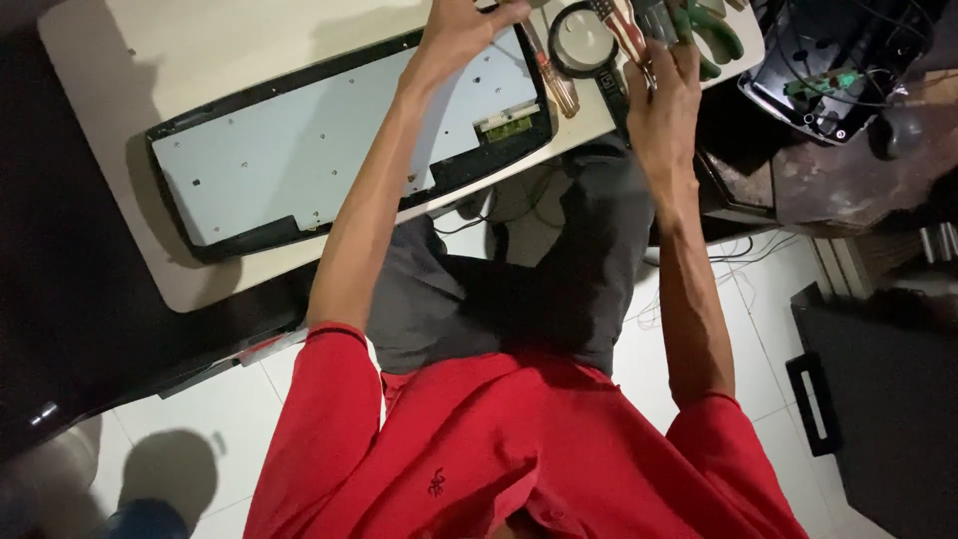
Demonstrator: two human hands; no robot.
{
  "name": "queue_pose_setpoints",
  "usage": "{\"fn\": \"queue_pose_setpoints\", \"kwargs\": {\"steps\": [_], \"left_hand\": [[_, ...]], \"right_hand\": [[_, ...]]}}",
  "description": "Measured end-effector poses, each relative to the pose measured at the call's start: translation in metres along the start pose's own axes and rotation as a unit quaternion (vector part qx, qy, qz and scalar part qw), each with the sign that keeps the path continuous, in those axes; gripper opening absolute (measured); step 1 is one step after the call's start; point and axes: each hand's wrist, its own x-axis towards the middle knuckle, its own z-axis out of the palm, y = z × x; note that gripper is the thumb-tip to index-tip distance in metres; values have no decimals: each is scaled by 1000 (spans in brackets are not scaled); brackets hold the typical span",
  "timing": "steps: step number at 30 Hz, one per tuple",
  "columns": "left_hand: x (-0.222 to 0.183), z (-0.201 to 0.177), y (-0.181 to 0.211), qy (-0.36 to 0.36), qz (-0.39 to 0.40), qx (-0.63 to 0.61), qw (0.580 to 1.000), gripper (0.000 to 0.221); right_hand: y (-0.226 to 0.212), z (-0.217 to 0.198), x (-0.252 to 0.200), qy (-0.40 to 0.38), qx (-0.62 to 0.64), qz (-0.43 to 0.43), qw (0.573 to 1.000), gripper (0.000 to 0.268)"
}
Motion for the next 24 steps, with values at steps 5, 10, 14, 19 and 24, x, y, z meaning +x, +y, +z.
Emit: {"fn": "queue_pose_setpoints", "kwargs": {"steps": [5,10,14,19,24], "left_hand": [[-6,-14,32,9,4,8,1000,29],[-6,-21,49,17,21,-23,999,18],[-4,-25,48,3,64,-56,996,16],[-6,-31,47,-4,76,-80,994,18],[-7,-29,41,4,66,-79,995,17]], "right_hand": [[-9,7,10,13,2,-28,1000,27],[-7,15,25,10,-11,-54,998,27],[6,15,34,46,-23,-58,997,24],[57,7,41,93,-100,-72,988,12],[57,-17,51,65,-81,-93,990,19]]}}
